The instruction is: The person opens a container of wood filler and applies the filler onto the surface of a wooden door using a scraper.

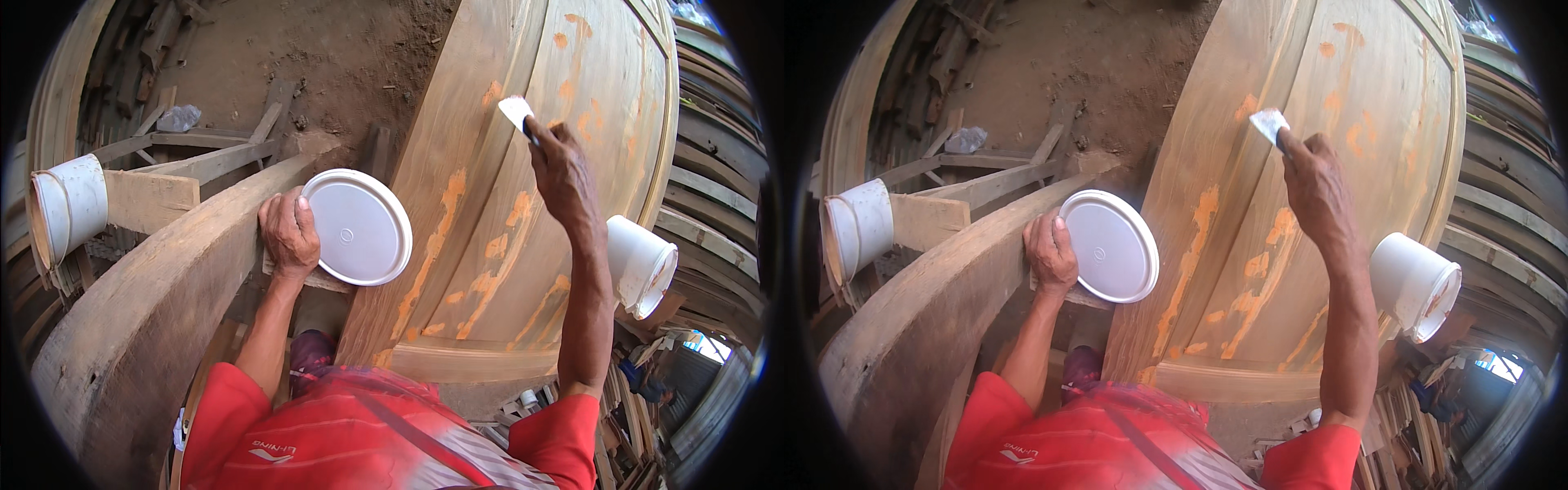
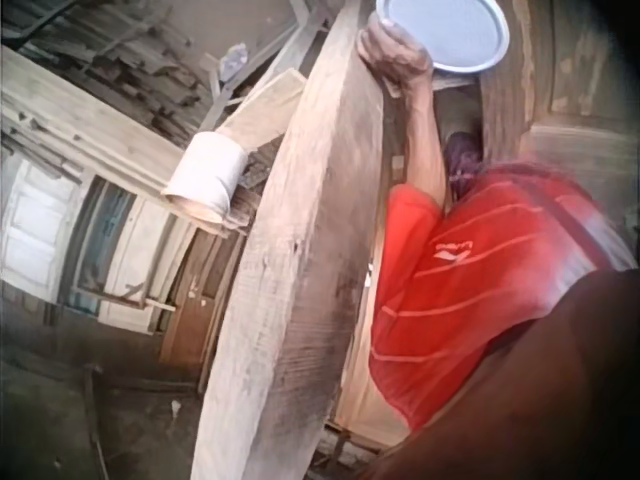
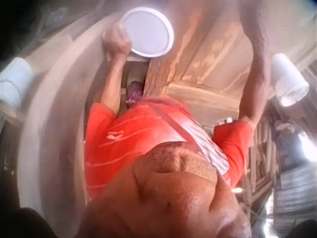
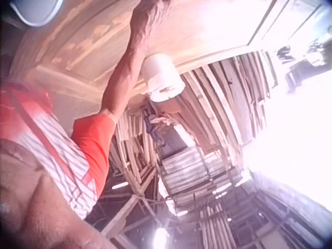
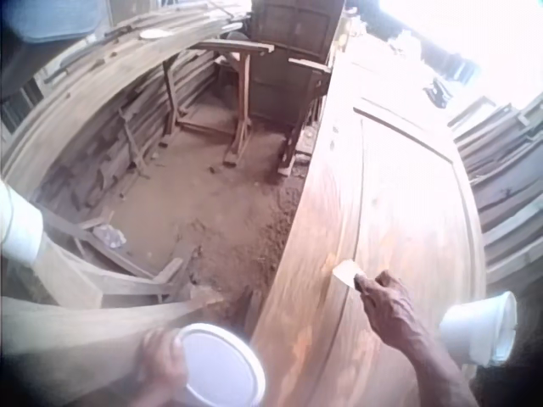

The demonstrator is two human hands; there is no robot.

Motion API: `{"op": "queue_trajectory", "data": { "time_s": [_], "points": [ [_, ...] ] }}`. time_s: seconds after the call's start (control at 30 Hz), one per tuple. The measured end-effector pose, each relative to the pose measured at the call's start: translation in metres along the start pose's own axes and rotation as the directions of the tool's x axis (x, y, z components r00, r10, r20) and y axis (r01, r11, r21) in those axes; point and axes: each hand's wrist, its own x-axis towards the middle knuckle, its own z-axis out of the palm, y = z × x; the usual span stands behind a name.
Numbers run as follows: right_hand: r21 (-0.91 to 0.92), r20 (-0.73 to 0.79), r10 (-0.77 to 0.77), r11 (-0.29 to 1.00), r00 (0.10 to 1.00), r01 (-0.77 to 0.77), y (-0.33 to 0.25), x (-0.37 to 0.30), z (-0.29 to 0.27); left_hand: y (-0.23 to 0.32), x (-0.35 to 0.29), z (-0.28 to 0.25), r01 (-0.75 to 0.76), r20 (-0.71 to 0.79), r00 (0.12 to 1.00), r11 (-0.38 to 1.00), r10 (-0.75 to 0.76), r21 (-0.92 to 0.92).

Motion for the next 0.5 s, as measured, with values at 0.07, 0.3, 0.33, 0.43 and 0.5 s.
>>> {"op": "queue_trajectory", "data": {
  "time_s": [0.07,0.3,0.33,0.43,0.5],
  "points": [
    [-0.008,0.044,0.072,0.997,0.996,-0.072,-0.009,0.027,-0.007,0.001,0.0,-0.002,0.002,0.026,1.0,1.0,-0.002,-0.009],
    [-0.215,0.283,0.177,0.969,0.943,-0.117,-0.04,0.065,-0.003,-0.001,0.002,0.001,-0.033,-0.006,0.999,0.999,0.033,-0.033],
    [-0.247,0.291,0.188,0.962,0.938,-0.116,-0.045,0.059,-0.003,-0.002,0.002,0.001,-0.032,0.001,0.999,0.999,0.032,-0.037],
    [-0.237,0.32,0.159,0.968,0.934,-0.084,-0.049,0.037,0.008,-0.001,0.002,0.0,-0.041,0.0,0.999,0.998,0.041,-0.039],
    [-0.204,0.304,0.105,0.978,0.947,-0.043,-0.051,0.018,0.015,0.0,0.002,-0.002,-0.05,-0.002,0.999,0.998,0.049,-0.047]
  ]
}}
